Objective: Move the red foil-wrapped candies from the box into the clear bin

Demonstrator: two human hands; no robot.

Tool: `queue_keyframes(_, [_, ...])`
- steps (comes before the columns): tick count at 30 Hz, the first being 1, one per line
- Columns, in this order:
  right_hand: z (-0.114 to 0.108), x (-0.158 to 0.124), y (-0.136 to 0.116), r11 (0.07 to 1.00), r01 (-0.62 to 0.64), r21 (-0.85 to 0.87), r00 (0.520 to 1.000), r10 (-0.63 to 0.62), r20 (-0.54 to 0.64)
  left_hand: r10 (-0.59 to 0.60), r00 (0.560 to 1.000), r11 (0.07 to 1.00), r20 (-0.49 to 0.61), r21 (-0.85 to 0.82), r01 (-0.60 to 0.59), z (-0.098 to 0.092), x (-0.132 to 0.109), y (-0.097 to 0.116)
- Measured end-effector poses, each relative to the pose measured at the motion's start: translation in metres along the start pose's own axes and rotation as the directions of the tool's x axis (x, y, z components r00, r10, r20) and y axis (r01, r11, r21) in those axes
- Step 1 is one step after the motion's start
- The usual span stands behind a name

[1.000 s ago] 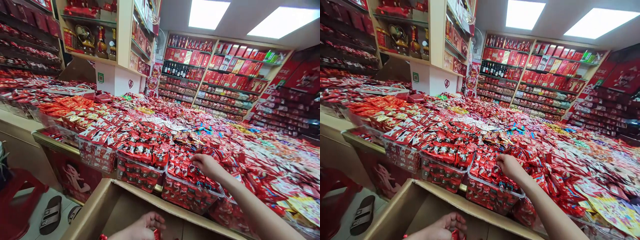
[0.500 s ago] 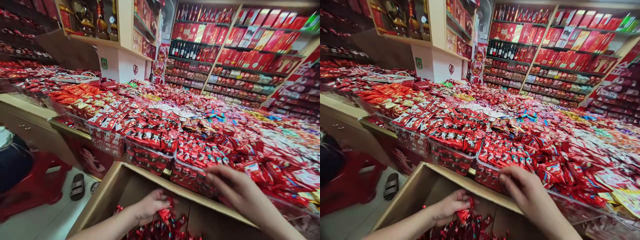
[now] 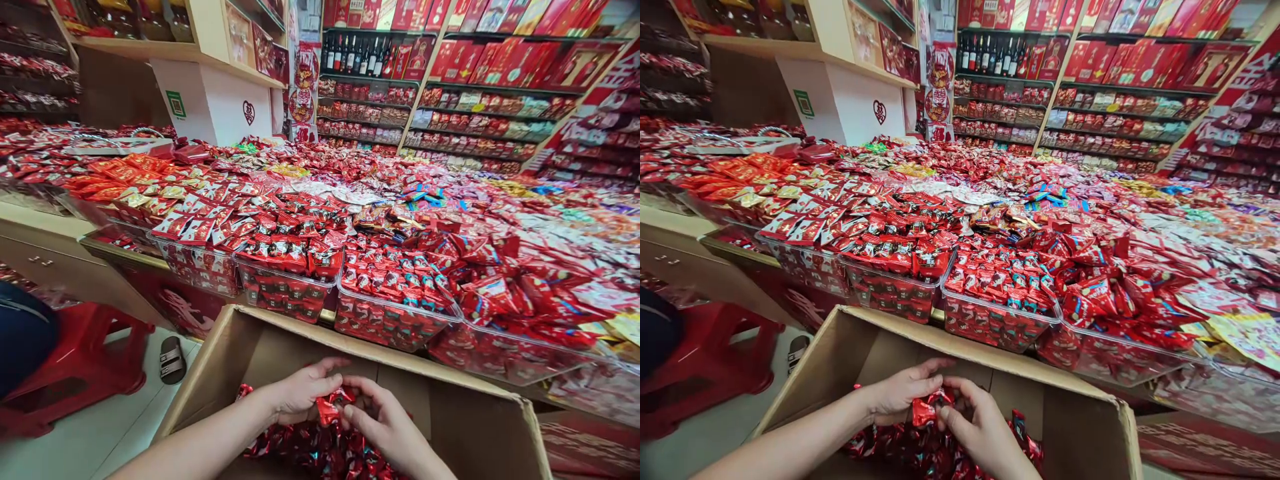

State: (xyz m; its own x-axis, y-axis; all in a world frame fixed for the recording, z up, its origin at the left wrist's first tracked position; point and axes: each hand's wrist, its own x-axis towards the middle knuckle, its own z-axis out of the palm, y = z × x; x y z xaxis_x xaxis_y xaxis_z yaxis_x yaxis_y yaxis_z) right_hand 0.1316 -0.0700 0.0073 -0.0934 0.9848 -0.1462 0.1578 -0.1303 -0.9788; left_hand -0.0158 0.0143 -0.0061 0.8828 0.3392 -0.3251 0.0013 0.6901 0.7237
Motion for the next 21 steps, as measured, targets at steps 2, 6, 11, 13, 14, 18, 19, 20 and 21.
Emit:
queue_keyframes(2, [-0.004,0.0,0.004,0.999,-0.03,-0.016,0.998,0.029,-0.063,-0.043,0.999,0.999,0.016,0.032,0.043,0.0,0.001,0.001])
queue_keyframes(6, [-0.012,0.002,0.016,0.997,-0.071,-0.013,0.983,0.067,-0.169,-0.074,0.995,0.982,-0.073,0.166,0.085,0.002,0.003,0.001])
queue_keyframes(11, [-0.014,0.004,0.028,0.994,-0.108,-0.029,0.973,0.099,-0.21,-0.052,0.997,0.909,-0.058,0.411,0.072,0.003,0.004,0.0])
queue_keyframes(13, [-0.012,0.006,0.033,0.986,-0.154,0.06,0.965,0.163,-0.207,-0.057,0.997,0.903,-0.05,0.424,0.073,0.002,0.004,0.0])
queue_keyframes(14, [-0.011,0.006,0.035,0.979,-0.168,0.117,0.96,0.189,-0.206,-0.052,0.997,0.902,-0.053,0.425,0.069,0.002,0.004,-0.001])
queue_keyframes(18, [-0.007,0.008,0.04,0.971,-0.116,0.211,0.961,0.163,-0.223,-0.038,0.996,0.895,-0.076,0.441,0.068,-0.003,0.006,-0.006])
queue_keyframes(19, [-0.007,0.007,0.039,0.977,-0.092,0.191,0.963,0.136,-0.235,-0.039,0.996,0.889,-0.085,0.452,0.073,-0.003,0.006,-0.007])
queue_keyframes(20, [-0.008,0.007,0.038,0.983,-0.071,0.17,0.962,0.113,-0.248,-0.041,0.995,0.882,-0.094,0.465,0.08,-0.004,0.006,-0.008])
queue_keyframes(21, [-0.008,0.006,0.037,0.988,-0.049,0.148,0.962,0.087,-0.259,-0.045,0.994,0.873,-0.099,0.479,0.087,-0.004,0.006,-0.008])
